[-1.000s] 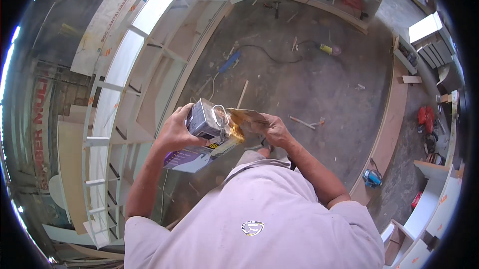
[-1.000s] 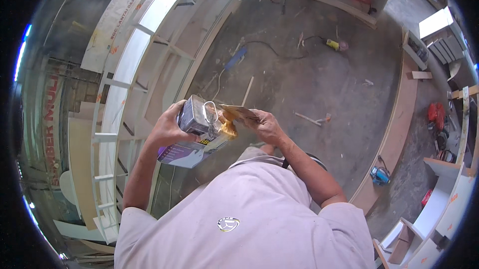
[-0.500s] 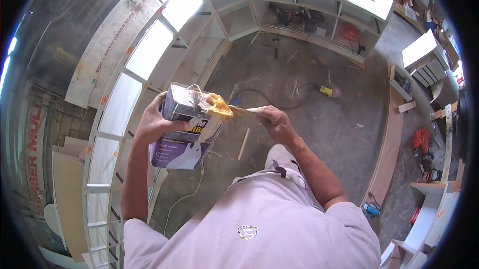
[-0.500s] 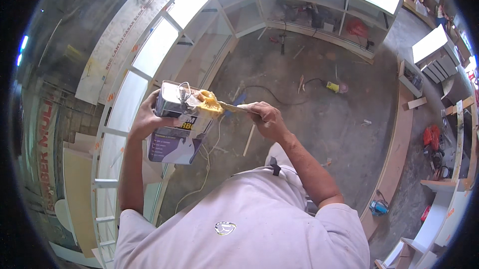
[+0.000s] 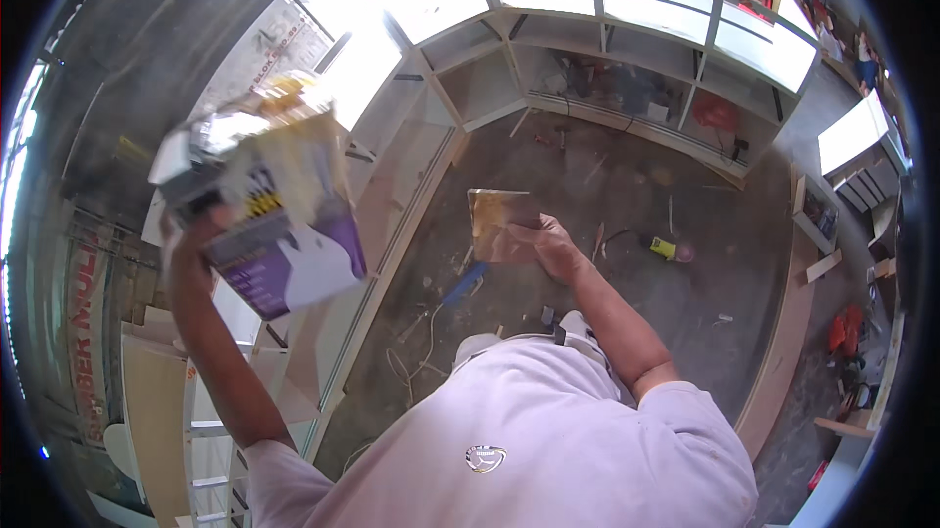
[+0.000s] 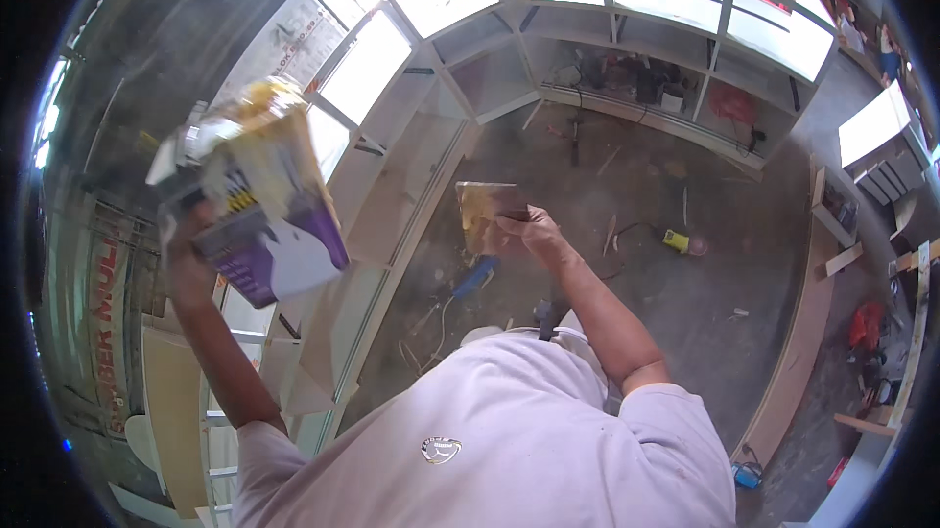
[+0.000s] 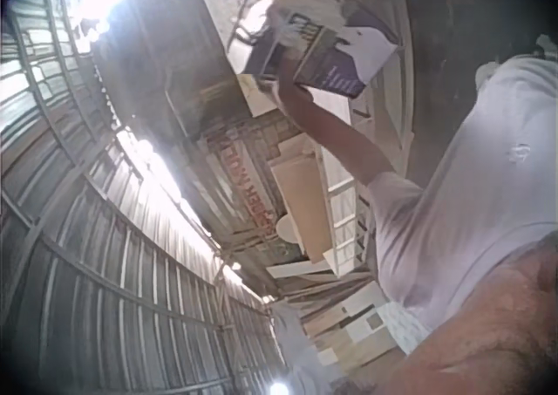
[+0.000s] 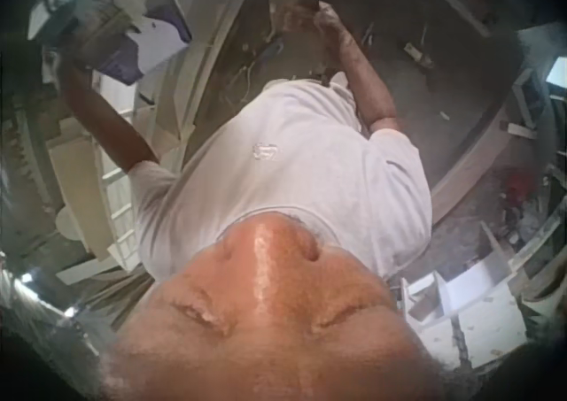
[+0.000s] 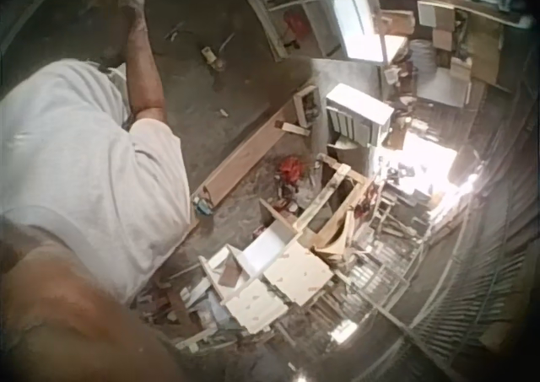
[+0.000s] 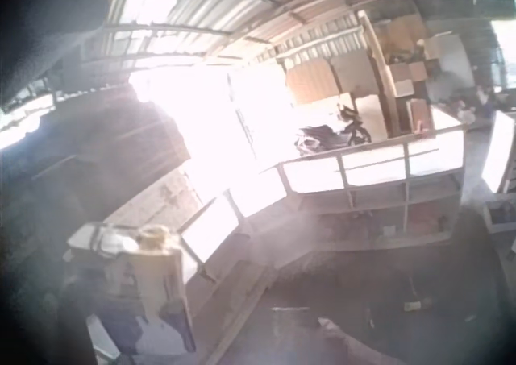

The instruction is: The person sands the wooden frame with a power sander and then applies glue from a container to the inner edges of the frame using a small piece of wood.

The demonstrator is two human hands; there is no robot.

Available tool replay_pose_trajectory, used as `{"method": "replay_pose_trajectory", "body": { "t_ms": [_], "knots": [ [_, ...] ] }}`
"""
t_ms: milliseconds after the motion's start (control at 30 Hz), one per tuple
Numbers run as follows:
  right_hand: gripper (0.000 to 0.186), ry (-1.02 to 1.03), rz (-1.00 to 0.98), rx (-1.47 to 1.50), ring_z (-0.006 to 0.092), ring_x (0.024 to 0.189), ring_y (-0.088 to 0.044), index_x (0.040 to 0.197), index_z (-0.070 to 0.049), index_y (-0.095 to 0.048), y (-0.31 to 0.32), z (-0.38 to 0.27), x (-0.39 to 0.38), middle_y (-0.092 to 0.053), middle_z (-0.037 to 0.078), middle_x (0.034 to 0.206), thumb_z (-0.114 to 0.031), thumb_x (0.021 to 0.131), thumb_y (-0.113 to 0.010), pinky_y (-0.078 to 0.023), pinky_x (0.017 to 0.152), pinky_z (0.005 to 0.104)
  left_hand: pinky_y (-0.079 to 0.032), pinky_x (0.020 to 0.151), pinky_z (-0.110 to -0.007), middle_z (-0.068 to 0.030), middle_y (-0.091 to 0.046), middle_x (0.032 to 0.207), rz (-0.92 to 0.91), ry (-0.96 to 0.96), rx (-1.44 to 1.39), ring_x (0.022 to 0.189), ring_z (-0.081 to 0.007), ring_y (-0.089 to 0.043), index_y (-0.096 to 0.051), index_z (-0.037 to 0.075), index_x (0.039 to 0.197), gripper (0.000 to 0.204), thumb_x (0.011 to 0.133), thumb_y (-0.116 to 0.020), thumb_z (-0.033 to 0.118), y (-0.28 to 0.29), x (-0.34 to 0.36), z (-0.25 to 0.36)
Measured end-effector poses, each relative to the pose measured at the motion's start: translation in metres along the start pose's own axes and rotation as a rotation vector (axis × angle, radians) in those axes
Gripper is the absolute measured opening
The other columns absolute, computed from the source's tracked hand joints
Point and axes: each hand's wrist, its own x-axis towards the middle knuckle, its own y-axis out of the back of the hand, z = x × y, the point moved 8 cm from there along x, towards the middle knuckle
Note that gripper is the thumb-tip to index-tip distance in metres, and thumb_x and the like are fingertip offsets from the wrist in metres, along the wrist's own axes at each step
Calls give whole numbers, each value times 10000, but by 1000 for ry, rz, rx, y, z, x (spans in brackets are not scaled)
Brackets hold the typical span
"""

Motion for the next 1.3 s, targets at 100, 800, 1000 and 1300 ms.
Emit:
{"method": "replay_pose_trajectory", "body": {
  "t_ms": [100, 800, 1000, 1300],
  "knots": [
    [302, -128, 57, 428, 213, 1101, -666, 1299, -53, -624, 19, -5, 36, -694, 64, 1189, -136, 1008, -620, -535, 983, 390, -597, 784, -338, -132, -644, 1127, 93, -25, -212, 953, -208, -690, -628, -36, 1266, 490, 888, -708, 265, -5, 64, 11],
    [423, 190, 536, 600, 270, 1186, -641, 1390, 15, -510, 182, -105, 294, -633, 138, 1304, -135, 994, -530, -513, 1050, 426, -570, 768, -332, -151, -690, 1129, 110, -19, -57, 939, -216, -683, -602, -37, 1290, 629, 728, -831, 129, -58, 369, -172],
    [394, 295, 657, 599, 255, 1149, -648, 1319, 42, -574, 244, -168, 452, -653, 134, 1254, -102, 953, -569, -517, 1010, 386, -573, 774, -334, -160, -660, 1157, 244, -140, -2, 965, -225, -671, -589, -40, 1298, 634, 749, -849, 141, -92, 543, -179],
    [345, 333, 716, 584, 242, 1067, -674, 1264, 50, -598, 280, -216, 590, -669, 128, 1186, -83, 945, -593, -546, 961, 377, -548, 815, -340, -102, -654, 1154, 264, -183, -18, 996, -206, -650, -599, -11, 1297, 594, 780, -838, 159, -110, 734, -234]
  ]
}}
